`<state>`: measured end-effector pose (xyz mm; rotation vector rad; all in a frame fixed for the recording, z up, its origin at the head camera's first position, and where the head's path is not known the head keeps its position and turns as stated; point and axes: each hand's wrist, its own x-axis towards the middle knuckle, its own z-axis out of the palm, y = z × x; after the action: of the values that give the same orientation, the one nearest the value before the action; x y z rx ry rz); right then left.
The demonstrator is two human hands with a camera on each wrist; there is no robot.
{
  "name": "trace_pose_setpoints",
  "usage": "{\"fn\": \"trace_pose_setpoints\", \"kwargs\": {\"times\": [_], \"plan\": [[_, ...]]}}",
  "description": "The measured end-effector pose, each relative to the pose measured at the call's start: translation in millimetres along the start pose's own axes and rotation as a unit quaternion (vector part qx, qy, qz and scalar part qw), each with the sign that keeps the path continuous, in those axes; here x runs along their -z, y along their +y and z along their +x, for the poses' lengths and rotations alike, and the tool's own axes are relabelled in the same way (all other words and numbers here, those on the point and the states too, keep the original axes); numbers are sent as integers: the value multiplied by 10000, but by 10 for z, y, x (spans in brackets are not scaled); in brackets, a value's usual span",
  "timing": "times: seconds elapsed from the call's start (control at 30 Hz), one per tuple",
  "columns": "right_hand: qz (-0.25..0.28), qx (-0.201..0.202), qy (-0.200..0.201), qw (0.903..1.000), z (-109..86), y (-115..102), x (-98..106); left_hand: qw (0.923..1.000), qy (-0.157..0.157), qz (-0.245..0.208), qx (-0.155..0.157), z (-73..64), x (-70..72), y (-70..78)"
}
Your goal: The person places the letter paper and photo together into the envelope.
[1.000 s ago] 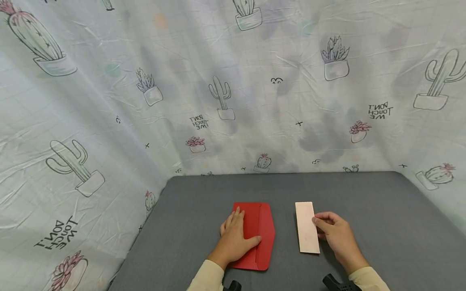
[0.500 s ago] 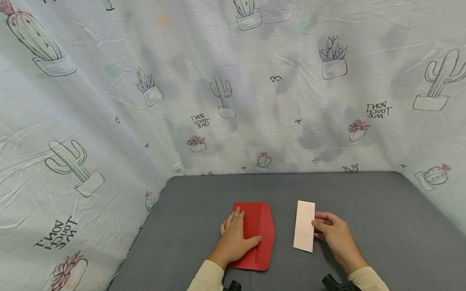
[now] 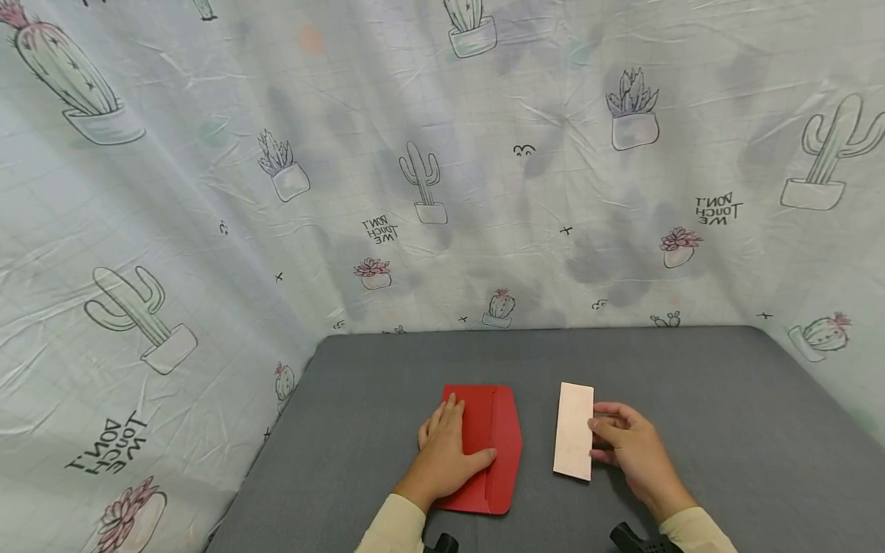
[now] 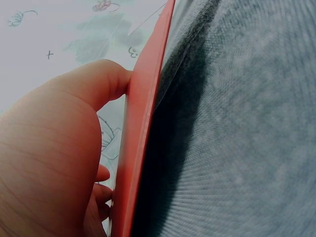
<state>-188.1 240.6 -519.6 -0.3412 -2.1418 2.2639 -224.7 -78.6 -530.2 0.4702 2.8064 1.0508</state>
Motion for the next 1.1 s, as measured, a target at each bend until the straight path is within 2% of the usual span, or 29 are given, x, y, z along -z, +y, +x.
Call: {"fn": "trace_pose_setpoints", "kwargs": {"times": [0.63,1.1], "plan": [[68,-217,-180,9996,5,21,-83,9999,83,-9,-71,28,-8,0],[95,-187,-166,9996,-3,18,-120,9999,128,-7,-84,3,9,43]]}}
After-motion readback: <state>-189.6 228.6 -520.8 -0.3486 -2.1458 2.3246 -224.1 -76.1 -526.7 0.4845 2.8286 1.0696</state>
